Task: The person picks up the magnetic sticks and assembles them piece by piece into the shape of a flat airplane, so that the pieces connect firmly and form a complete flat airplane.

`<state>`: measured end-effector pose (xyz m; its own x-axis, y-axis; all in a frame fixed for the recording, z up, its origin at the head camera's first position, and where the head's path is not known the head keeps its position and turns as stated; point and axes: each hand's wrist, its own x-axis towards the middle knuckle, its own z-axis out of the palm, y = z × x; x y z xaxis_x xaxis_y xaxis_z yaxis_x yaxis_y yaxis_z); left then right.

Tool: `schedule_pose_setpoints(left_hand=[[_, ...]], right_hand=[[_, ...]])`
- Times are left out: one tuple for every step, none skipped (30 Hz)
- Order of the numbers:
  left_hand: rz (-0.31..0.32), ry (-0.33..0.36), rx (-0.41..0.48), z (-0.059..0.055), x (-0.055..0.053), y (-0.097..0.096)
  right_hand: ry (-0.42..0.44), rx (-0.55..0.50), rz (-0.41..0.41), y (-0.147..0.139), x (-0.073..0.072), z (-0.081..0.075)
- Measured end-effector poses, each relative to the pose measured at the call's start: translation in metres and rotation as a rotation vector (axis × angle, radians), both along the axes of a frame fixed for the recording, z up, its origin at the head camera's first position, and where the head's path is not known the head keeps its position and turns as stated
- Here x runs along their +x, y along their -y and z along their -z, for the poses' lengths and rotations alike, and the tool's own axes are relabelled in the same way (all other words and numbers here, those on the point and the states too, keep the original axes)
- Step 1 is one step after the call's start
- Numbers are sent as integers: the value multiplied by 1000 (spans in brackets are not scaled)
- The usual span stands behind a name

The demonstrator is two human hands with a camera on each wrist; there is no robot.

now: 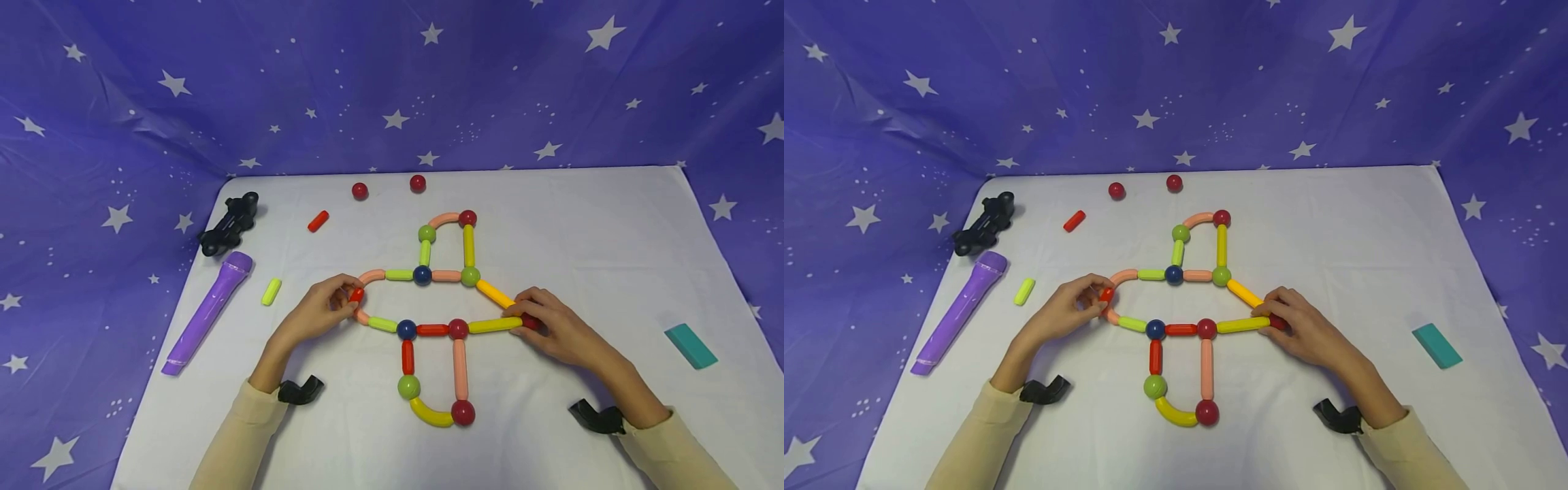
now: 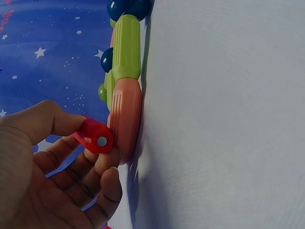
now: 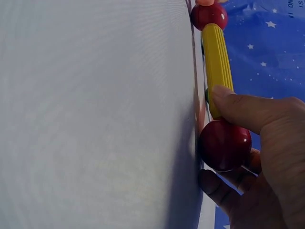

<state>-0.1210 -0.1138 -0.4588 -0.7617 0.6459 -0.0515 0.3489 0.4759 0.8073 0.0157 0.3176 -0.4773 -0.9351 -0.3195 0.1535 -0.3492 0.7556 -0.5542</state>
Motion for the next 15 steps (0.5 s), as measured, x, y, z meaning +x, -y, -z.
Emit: schedule_pose_setpoints(left_hand=[[0,1,-1,0,0,0],[-1,0,-2,0,0,0],[-2,-1,-3,0,0,0],[-2,-2,-4,0,0,0],[-2,-4,-5,0,0,0],[-2,-5,-4,0,0,0],[-1,-6,-2,0,0,0],[0,-9,-2,0,0,0],[2,-10,-1,0,0,0],[4,-12,-1,0,0,0],[5,-12,1,0,0,0],[7,-14,2,0,0,0],[7,-16,1,0,0,0],[7,-19,1,0,0,0],[8,-25,1,-1,0,0]], right_hand=[[2,0,2,0,0,0],[4,1,4,0,0,0],[6,1,5,0,0,0],[11,-1,8,0,0,0],[13,-1,9,0,0,0],[16,-2,10,0,0,0],[17,-3,12,1,0,0],[19,-4,15,1,0,0],[19,-5,18,1,0,0],[20,-5,20,1,1,0],[21,-7,21,1,1,0],[22,-10,22,1,1,0],[22,-12,21,0,1,0],[19,-14,21,0,1,0],[18,-15,22,-1,2,0]])
